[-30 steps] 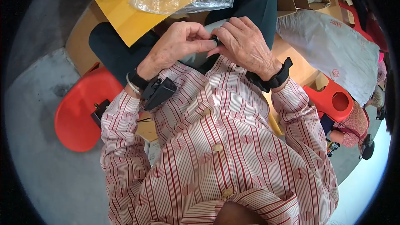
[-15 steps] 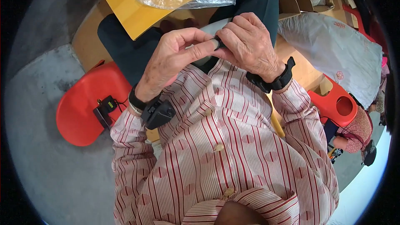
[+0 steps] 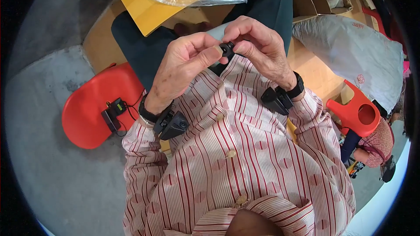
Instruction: The person assembles plastic components by picking up black plastic pieces and small pins from the table and inserting the pins into the black pieces by hand.
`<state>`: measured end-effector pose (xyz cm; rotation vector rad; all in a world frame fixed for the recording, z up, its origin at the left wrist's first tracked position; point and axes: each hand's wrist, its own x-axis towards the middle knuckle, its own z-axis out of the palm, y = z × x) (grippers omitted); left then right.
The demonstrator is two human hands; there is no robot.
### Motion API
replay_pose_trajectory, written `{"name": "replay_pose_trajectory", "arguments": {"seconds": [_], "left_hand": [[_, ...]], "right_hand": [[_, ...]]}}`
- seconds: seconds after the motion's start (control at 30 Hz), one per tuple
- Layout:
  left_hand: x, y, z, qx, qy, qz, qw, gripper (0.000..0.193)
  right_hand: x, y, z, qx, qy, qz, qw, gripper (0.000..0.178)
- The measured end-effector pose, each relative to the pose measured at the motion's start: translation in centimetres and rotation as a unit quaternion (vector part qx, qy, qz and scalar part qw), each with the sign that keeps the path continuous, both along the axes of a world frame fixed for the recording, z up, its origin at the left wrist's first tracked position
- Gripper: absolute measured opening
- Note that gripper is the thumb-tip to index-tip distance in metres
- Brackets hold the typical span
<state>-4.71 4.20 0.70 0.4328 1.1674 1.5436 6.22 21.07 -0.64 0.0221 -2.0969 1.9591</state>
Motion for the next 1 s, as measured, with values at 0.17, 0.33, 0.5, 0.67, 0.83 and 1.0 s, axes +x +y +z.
{"name": "replay_pose_trajectory", "arguments": {"seconds": [0.17, 0.33, 0.5, 0.67, 0.83, 1.0], "left_hand": [[0.7, 0.2, 0.1, -0.011, 0.036, 0.001, 0.999, 0.016], [1.3, 0.0, 0.3, -0.01, 0.017, 0.011, 1.0, 0.021], [1.1, -0.1, 0.3, -0.006, -0.023, -0.017, 1.0, 0.033], [1.2, -0.1, 0.8, -0.004, -0.066, -0.041, 0.997, 0.035], [1.5, -0.2, 0.8, 0.004, -0.108, -0.006, 0.994, 0.035], [1.7, -0.4, -0.4, 0.012, -0.111, -0.002, 0.994, 0.034]], "right_hand": [[0.6, -0.3, -0.2, -0.063, 0.008, -0.005, 0.998, 0.011], [0.6, -0.5, -0.3, -0.098, -0.005, -0.007, 0.995, 0.009], [0.2, -0.3, -0.1, -0.08, -0.007, -0.016, 0.997, 0.011], [0.3, 0.0, 0.0, -0.028, 0.018, -0.018, 0.999, 0.011], [0.6, 0.5, 1.4, 0.14, 0.026, -0.035, 0.989, 0.027], [0.7, 0.0, 2.0, 0.395, 0.083, -0.067, 0.913, 0.049]]}}
